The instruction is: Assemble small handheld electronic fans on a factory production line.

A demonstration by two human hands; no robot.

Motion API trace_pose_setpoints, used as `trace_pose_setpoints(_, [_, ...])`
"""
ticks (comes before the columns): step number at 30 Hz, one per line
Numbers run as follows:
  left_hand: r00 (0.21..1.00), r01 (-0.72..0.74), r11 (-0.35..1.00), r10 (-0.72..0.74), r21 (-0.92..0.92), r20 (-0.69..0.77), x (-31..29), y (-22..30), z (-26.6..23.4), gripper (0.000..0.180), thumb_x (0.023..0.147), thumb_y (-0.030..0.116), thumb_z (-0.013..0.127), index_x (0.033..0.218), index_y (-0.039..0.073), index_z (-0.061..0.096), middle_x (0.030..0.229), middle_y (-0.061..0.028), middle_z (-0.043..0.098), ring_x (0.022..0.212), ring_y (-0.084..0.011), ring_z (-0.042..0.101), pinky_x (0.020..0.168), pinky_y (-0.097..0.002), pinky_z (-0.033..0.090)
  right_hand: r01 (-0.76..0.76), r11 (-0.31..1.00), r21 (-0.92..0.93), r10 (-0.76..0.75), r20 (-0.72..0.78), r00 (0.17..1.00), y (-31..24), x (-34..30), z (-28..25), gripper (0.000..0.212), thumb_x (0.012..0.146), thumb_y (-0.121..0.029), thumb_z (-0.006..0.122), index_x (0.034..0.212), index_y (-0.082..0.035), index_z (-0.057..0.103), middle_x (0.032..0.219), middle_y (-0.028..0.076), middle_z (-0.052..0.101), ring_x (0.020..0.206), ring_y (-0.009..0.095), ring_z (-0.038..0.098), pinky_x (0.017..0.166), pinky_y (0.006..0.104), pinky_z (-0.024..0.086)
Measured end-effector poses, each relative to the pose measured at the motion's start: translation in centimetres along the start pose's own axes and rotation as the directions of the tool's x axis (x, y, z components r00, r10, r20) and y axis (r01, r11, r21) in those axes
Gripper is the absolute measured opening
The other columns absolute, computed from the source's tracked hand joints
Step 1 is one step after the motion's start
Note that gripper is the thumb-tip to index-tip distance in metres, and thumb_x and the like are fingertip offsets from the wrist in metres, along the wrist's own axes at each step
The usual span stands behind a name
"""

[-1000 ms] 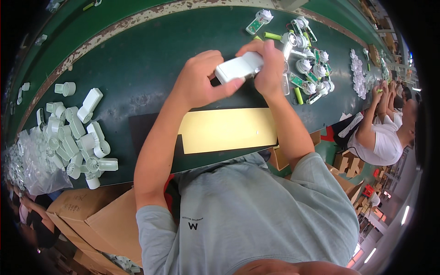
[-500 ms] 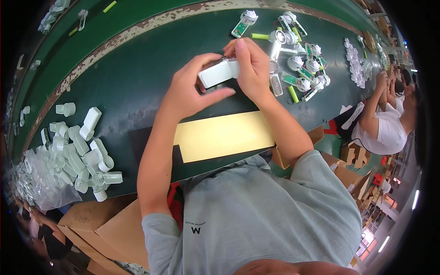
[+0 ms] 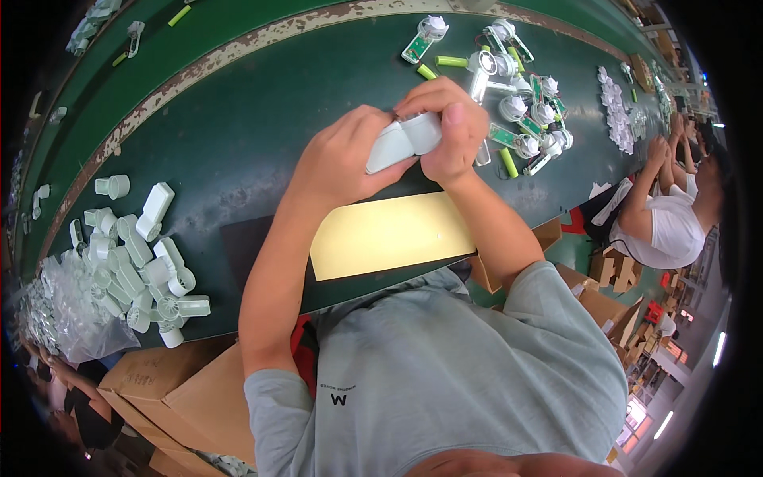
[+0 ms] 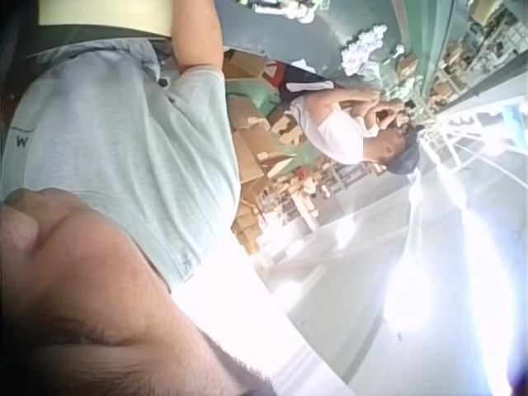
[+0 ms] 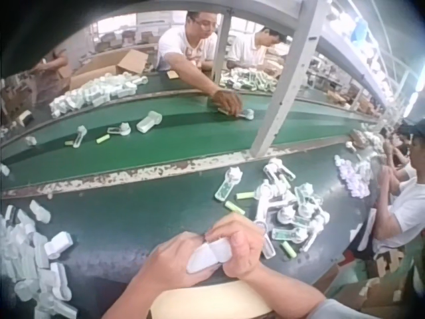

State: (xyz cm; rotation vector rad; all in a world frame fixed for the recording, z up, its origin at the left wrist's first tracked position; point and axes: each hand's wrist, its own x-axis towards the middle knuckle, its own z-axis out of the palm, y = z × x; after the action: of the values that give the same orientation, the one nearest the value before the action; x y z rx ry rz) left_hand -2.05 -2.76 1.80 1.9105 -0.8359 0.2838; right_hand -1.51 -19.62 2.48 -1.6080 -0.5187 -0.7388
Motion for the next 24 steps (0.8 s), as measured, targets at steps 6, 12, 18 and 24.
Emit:
trace_pose_setpoints(6, [0.991, -0.133, 0.978, 0.135, 0.158, 0.001, 0.3, 0.4, 0.0, 0.039, 0.065, 0.014, 0.084, 0.093, 0.0, 0.061, 0.09, -0.0133, 0.063, 0.077, -0.0318, 0.062, 0.065, -0.0381, 0.052, -0.066, 0.993, -0.095, 0.072, 0.063, 0.995, -0.6, 0.2, -0.6, 0.049, 0.097, -0.026, 0.039, 0.071, 0.004, 0.067, 0.068, 0.015, 0.063, 0.059, 0.021, 0.056, 0.054, 0.0306, 0.042])
trace_pose_setpoints(12, [0.974, -0.223, 0.949, 0.227, 0.221, 0.01, 0.5, 0.3, 0.1, 0.045, 0.067, 0.021, 0.083, 0.099, -0.001, 0.061, 0.092, -0.0113, 0.057, 0.08, -0.0295, 0.056, 0.071, -0.0381, 0.049, -0.07, 0.981, -0.18, 0.092, 0.121, 0.988, -0.7, 0.6, -1.0, 0.056, 0.099, -0.033, 0.036, 0.071, 0.005, 0.065, 0.071, 0.016, 0.064, 0.062, 0.02, 0.054, 0.056, 0.0306, 0.041])
trace_pose_setpoints(18, [0.974, -0.208, 0.958, 0.222, 0.2, -0.049, 0.4, 0.1, 0.7, 0.046, 0.067, 0.023, 0.085, 0.099, 0.0, 0.061, 0.092, -0.011, 0.059, 0.08, -0.0288, 0.058, 0.069, -0.0378, 0.049, -0.068, 0.995, -0.078, 0.073, 0.066, 0.995, 0.0, 0.5, -0.8, 0.049, 0.098, -0.027, 0.038, 0.071, 0.003, 0.065, 0.069, 0.015, 0.064, 0.059, 0.021, 0.056, 0.056, 0.0307, 0.044])
trace_pose_setpoints(24, [0.961, -0.214, 0.953, 0.245, 0.213, -0.132, 0.2, -0.4, -0.1, 0.046, 0.067, 0.026, 0.086, 0.098, 0.002, 0.062, 0.09, -0.0089, 0.061, 0.076, -0.0263, 0.06, 0.066, -0.0353, 0.048, 0.04, 0.999, -0.017, -0.04, -0.029, 0.999, 0.1, 0.1, -0.7, 0.047, 0.097, -0.023, 0.036, 0.07, 0.003, 0.064, 0.068, 0.017, 0.065, 0.058, 0.023, 0.061, 0.054, 0.0319, 0.047])
